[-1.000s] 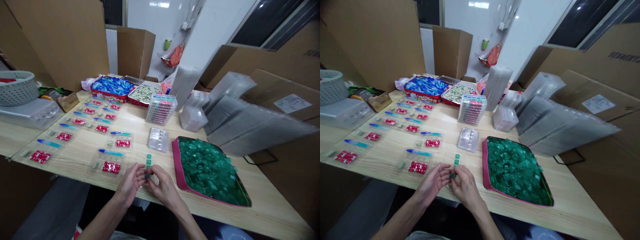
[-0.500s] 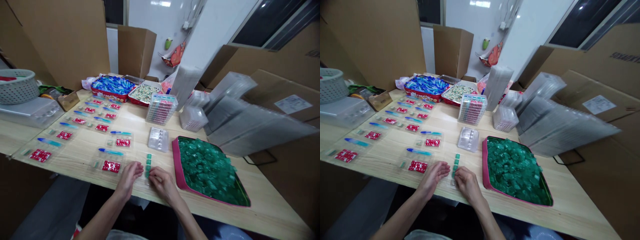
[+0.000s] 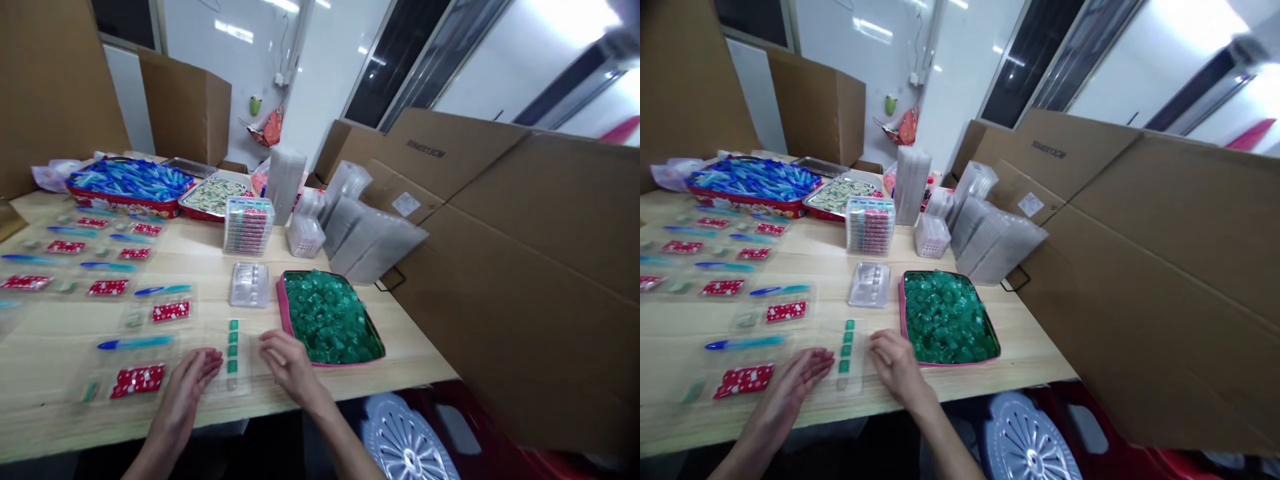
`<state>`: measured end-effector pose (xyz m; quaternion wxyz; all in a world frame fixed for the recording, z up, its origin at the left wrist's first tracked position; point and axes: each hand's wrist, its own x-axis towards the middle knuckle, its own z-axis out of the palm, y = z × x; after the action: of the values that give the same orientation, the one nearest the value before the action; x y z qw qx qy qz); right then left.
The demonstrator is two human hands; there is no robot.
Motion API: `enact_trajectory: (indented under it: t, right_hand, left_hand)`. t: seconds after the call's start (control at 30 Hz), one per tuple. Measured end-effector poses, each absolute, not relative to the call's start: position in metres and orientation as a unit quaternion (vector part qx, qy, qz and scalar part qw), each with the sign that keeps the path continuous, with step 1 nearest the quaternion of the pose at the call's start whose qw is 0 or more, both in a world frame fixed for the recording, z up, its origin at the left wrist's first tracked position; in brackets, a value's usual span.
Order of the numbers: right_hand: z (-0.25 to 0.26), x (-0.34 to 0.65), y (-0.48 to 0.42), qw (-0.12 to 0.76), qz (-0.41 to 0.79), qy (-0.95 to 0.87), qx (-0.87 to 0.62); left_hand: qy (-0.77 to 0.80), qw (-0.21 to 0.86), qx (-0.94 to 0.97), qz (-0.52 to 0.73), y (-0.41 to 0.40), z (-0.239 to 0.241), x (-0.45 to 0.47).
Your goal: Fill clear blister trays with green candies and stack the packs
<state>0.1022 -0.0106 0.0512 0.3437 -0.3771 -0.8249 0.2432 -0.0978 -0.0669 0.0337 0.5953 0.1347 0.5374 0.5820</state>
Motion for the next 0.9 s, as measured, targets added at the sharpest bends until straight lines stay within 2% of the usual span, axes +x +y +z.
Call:
enact_trajectory:
  t: [0.07, 0.17, 0.23, 0.33, 0.67, 0.8, 0.9]
  right_hand:
    - [0.061, 0.130, 0.002, 0.333, 0.158, -0.812, -0.452]
    - [0.070, 0.165, 0.022, 0.186, 0.033, -0.814, -0.549]
    - [0.072, 0.177, 0.029, 0.099, 0.003, -0.821, -0.563]
    - [0.072, 0.180, 0.029, 0.054, -0.010, -0.831, -0.554]
    - [0.072, 0.178, 0.022, 0.041, -0.038, -0.812, -0.582]
    - [0.073, 0.184, 0.025, 0.091, 0.003, -0.808, -0.582]
    - [0.076, 0.185, 0.022, 0.164, 0.033, -0.803, -0.572]
  left_hand:
    - [0.540, 0.592, 0.140, 0.582, -0.068, 0.035, -0.097]
    - [0.536, 0.587, 0.150, 0.588, -0.069, 0.034, -0.098]
    - [0.534, 0.586, 0.155, 0.589, -0.069, 0.032, -0.098]
    - [0.536, 0.589, 0.164, 0.583, -0.069, 0.029, -0.099]
    - [0.536, 0.608, 0.196, 0.552, -0.068, 0.034, -0.101]
    - [0.540, 0.600, 0.206, 0.552, -0.068, 0.043, -0.100]
    - [0.537, 0.588, 0.247, 0.552, -0.064, 0.053, -0.091]
